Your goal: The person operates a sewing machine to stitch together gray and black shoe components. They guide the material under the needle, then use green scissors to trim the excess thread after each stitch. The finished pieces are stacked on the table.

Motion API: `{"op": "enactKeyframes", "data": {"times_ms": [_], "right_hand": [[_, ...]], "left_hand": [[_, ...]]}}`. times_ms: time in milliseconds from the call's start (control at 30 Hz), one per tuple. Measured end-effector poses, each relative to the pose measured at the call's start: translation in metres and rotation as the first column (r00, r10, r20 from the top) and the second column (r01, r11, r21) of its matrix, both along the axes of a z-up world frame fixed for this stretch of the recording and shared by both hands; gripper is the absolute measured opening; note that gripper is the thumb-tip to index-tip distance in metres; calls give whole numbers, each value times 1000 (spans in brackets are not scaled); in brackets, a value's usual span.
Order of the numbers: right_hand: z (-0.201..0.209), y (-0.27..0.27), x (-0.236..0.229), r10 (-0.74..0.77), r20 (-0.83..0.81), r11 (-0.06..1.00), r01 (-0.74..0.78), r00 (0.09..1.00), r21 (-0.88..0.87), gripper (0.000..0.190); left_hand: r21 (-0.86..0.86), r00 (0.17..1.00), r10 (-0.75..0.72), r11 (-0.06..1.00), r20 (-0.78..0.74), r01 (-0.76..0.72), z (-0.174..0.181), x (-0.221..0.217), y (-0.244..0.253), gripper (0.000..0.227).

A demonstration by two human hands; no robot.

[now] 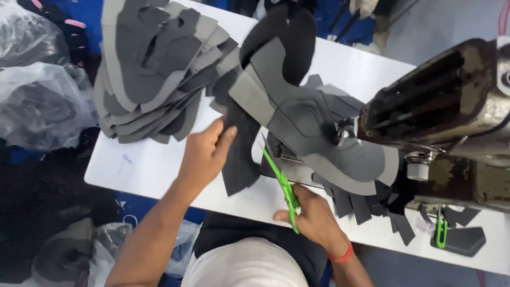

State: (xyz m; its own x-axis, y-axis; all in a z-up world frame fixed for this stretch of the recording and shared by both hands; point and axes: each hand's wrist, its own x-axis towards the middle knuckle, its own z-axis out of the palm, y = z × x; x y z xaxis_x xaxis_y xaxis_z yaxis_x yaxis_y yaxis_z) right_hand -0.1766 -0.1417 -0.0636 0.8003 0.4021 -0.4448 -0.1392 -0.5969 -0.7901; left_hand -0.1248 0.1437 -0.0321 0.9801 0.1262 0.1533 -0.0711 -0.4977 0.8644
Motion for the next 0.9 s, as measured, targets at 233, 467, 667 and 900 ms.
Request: {"op": "enactKeyframes", "data": {"times_ms": [233, 467, 667, 900], "right_hand": [[24, 60, 28, 130, 572, 972, 8, 810, -234, 80], [25, 62, 13, 146, 423, 979, -69, 894, -191, 79], [45, 63, 12, 281, -204, 821, -125, 938, 557, 90], [64, 55, 6, 344, -266, 699, -57, 901, 712, 104]], "left_hand": [[-69, 996, -29, 997, -85, 24, 27, -28, 13, 30], [104, 991, -101, 989, -89, 110, 40, -37, 44, 27], [246, 957, -58, 969, 284, -14, 32, -52, 36, 37], [356, 965, 18, 927, 262, -114, 14, -56, 35, 43]]}}
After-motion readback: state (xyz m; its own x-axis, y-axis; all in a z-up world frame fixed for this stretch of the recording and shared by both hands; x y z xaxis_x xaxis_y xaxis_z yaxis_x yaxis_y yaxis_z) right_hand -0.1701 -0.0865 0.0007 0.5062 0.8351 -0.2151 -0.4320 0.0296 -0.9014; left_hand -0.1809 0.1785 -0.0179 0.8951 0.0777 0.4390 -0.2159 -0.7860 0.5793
